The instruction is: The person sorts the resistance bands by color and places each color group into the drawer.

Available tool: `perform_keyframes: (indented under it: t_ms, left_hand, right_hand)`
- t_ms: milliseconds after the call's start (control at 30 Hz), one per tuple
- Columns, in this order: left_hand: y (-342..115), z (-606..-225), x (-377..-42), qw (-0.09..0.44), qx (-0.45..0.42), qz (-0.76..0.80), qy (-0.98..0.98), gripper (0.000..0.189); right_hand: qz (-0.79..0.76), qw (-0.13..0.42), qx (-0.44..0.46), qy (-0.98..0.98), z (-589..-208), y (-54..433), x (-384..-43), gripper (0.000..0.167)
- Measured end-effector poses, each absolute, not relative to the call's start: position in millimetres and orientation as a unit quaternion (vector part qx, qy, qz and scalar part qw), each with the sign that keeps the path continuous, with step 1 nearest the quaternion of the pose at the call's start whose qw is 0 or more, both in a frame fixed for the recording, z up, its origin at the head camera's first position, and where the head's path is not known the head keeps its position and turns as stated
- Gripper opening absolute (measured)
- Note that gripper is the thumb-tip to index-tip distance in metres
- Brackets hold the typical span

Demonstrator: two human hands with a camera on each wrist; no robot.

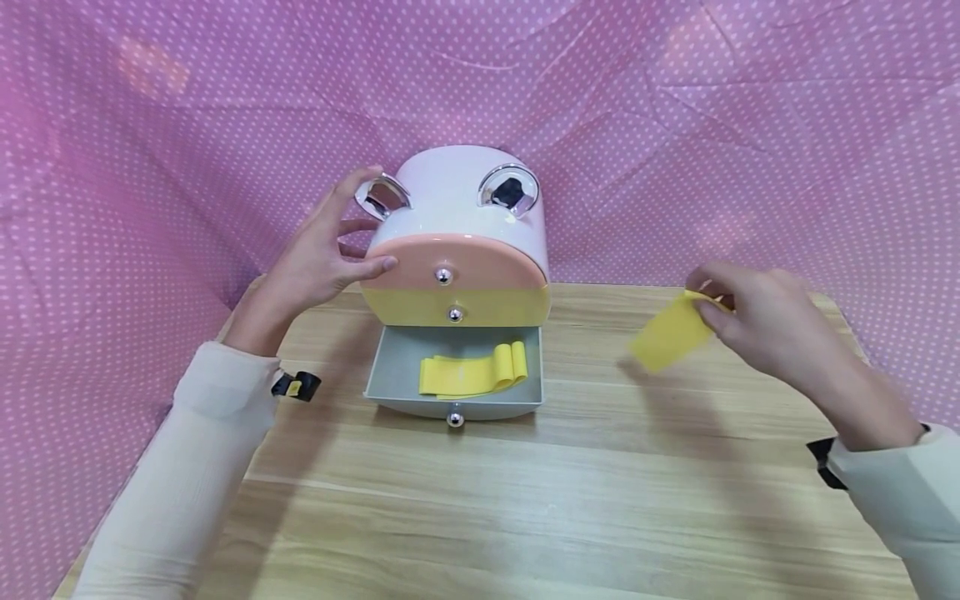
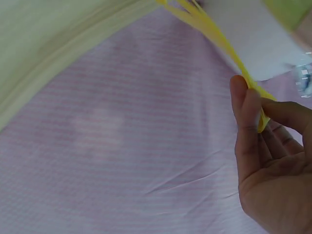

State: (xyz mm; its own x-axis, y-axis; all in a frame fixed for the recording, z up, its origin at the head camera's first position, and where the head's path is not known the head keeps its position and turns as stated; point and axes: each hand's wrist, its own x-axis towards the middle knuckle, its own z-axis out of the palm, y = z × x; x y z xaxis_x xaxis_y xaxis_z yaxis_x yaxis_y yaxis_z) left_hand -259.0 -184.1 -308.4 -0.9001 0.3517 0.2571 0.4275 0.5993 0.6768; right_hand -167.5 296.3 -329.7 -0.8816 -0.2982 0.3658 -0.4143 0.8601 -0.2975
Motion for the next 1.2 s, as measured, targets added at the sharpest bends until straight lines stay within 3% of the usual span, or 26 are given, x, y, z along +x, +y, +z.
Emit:
perform_keyframes:
  t_ms: [233, 500, 700, 1200]
  left_hand:
    - [-184, -309, -260, 0.049, -0.218, -0.389, -0.893, 0.101]
    - [-184, -308, -258, 0.045, -0.221, -0.397, -0.89, 0.1]
    - [-185, -307, -259, 0.048, -0.224, -0.397, -0.889, 0.1]
    - [-185, -309, -259, 0.051, -0.225, -0.393, -0.89, 0.101]
  right_hand:
    - [0.274, 0.158, 0.214, -0.924, -309, 250, -155, 0.023]
    - [0.434, 0.089, 0.209, -0.872, -300, 198, -147, 0.021]
    - [0.507, 0.019, 0.184, -0.842, -309, 150, -151, 0.023]
    - [0.561, -0.055, 0.169, -0.808, -343, 55, -166, 0.023]
